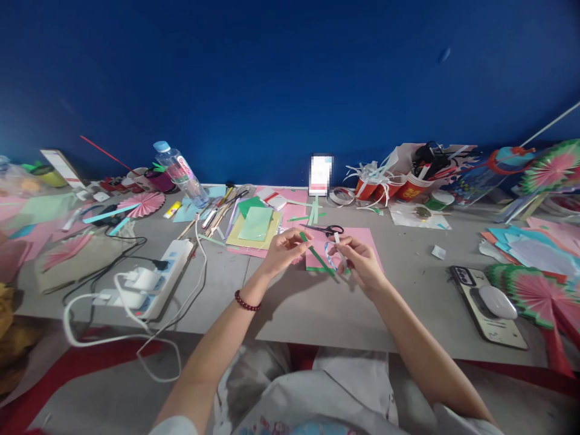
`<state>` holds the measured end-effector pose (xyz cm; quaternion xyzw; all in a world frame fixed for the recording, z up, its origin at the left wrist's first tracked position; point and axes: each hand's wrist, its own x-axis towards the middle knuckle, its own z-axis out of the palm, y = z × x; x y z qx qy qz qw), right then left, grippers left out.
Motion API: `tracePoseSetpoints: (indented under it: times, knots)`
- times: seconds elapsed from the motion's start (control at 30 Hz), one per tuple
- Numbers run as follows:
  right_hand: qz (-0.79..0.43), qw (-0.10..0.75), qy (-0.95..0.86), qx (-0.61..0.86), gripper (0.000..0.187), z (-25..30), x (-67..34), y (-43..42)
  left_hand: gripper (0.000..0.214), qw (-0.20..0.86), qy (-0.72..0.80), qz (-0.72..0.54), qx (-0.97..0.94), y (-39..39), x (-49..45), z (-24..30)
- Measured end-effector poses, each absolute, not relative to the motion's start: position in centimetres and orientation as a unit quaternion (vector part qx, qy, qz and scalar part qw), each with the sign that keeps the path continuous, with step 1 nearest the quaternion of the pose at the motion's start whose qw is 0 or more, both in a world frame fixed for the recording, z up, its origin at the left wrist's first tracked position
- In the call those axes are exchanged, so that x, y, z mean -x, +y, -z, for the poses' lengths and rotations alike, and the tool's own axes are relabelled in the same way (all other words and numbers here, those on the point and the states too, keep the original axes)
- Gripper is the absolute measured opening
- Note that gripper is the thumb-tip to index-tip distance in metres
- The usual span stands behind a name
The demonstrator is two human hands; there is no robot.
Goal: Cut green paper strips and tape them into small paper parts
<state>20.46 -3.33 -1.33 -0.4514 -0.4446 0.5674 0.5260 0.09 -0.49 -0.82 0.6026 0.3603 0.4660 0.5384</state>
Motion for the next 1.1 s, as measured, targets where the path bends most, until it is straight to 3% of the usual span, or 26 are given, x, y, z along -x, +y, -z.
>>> tracePoseSetpoints:
  times: [0.2, 0.53, 0.87, 1.1]
  knots:
    - [-0.573, 0.572, -0.429, 0.402, 0.032, -1.4, -23.1, -3.5, 0.028, 0.609, 0.386, -0.472, -0.508, -0.1, -0.2, 0.7]
    - [-0.641, 0.392, -0.527, 0.396, 0.029, -3.0, -18.6, -5.4, 0.026, 0.592, 0.414, -0.469, -0.507, -0.6, -0.6, 0.8]
    - [-0.57, 0.482, -0.526, 0.408, 0.032, 0.5, -17.4, -4.7, 0.031, 0.599, 0.386, -0.438, -0.548, -0.6, -0.5, 0.9]
    - [-0.489, 0.487, -0.55, 0.471, 0.031, 0.9, -17.5, -4.9, 0.029, 0.539, 0.415, -0.444, -0.583, -0.8, -1.1, 1.6]
